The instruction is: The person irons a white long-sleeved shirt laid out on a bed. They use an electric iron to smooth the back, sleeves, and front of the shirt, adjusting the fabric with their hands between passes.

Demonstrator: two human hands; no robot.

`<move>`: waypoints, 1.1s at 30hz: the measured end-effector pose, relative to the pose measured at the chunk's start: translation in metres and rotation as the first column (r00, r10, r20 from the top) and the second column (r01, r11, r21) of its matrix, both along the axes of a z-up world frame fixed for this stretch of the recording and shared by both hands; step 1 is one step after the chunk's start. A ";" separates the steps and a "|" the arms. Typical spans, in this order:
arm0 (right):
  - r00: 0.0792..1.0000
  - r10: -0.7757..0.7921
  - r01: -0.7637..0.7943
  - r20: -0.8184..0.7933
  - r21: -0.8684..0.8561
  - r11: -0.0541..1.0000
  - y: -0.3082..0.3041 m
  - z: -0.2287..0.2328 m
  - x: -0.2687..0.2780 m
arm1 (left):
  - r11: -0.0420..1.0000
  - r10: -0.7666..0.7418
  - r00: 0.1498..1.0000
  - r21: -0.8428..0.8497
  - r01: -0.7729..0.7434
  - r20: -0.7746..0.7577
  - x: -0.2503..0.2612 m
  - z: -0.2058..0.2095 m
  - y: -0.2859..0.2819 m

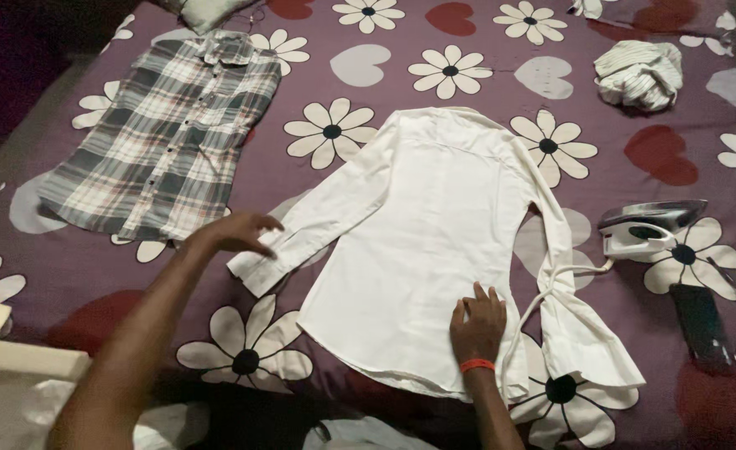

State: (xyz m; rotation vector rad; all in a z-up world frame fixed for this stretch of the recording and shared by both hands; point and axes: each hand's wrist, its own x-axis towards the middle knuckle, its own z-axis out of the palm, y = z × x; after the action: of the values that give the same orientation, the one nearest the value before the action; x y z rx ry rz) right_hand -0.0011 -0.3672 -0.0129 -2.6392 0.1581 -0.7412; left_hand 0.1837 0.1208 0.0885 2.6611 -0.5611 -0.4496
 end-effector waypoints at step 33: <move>0.999 -0.006 0.007 -0.033 0.029 1.000 0.004 0.009 -0.003 | 0.968 -0.178 0.461 0.239 -0.076 0.870 -0.035 0.077 -0.174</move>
State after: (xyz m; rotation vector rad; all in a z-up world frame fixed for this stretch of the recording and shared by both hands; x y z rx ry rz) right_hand -0.0037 -0.3631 -0.0039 -2.6251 0.1854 -0.6931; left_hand 0.1488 -0.0536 0.1652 2.9520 -0.9075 1.0658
